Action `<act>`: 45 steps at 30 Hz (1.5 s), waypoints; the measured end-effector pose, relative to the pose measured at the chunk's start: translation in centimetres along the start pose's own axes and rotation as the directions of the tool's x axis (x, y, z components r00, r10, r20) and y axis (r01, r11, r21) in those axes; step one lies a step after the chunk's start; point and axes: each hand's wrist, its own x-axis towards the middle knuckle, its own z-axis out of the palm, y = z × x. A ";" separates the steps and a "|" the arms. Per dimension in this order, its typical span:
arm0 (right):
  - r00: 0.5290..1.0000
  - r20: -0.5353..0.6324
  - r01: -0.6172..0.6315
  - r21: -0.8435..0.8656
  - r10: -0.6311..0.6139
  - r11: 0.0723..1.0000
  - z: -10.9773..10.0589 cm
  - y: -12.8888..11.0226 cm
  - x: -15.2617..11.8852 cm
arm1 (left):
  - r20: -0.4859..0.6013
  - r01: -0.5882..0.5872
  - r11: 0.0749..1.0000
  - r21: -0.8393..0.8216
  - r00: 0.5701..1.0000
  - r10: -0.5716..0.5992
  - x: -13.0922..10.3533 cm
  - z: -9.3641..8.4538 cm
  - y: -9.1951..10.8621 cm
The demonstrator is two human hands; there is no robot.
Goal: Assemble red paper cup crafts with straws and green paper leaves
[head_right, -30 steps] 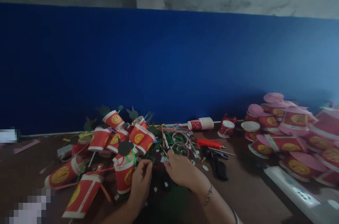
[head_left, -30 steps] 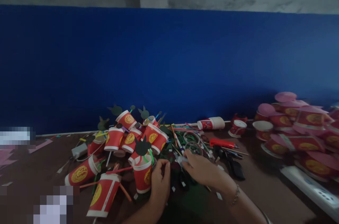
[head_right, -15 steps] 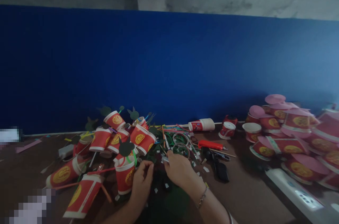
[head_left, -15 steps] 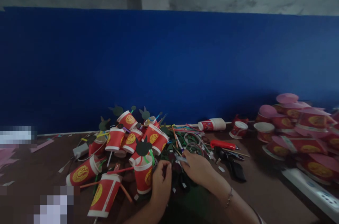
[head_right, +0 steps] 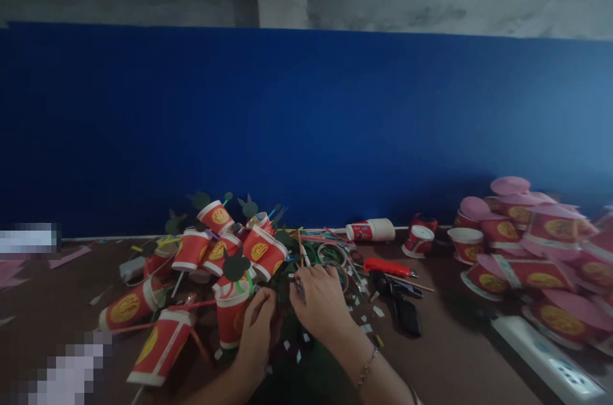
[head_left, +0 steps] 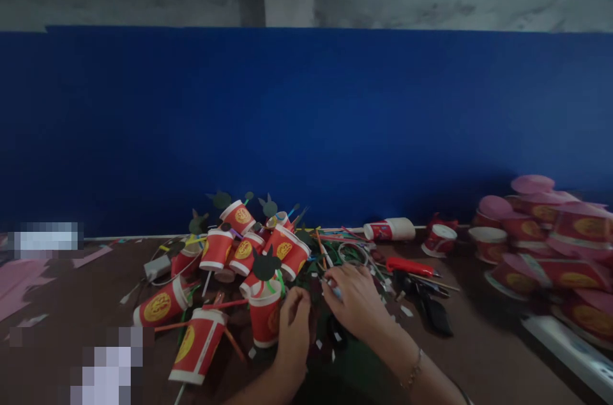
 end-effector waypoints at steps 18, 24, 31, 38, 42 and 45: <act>0.903 0.299 -0.406 0.830 0.310 0.383 1.9 0.5 0.8 | -0.092 0.190 0.982 0.020 0.978 -0.188 -3.8 -4.0 6.7; 0.852 0.403 -0.474 0.864 0.335 0.168 2.1 0.2 0.9 | -0.159 0.195 0.979 0.055 0.970 -0.184 -4.7 -7.7 6.8; 0.868 0.393 -0.466 0.857 0.304 0.223 3.2 -0.3 0.7 | -0.297 0.013 0.993 0.119 0.955 0.023 -4.6 -9.9 5.5; 0.877 0.375 -0.457 0.845 0.302 0.278 3.6 -0.3 0.6 | -0.416 0.041 0.994 0.099 0.909 0.004 -3.9 -8.4 5.7; 0.895 0.343 -0.423 0.855 0.285 0.300 3.5 -0.6 0.6 | -0.363 0.023 0.981 0.192 0.931 0.049 -2.5 -7.1 6.0; 0.931 0.278 -0.353 0.853 0.238 0.384 3.3 -1.0 0.4 | -0.374 -0.067 0.971 0.230 0.915 0.152 -1.5 -7.0 5.9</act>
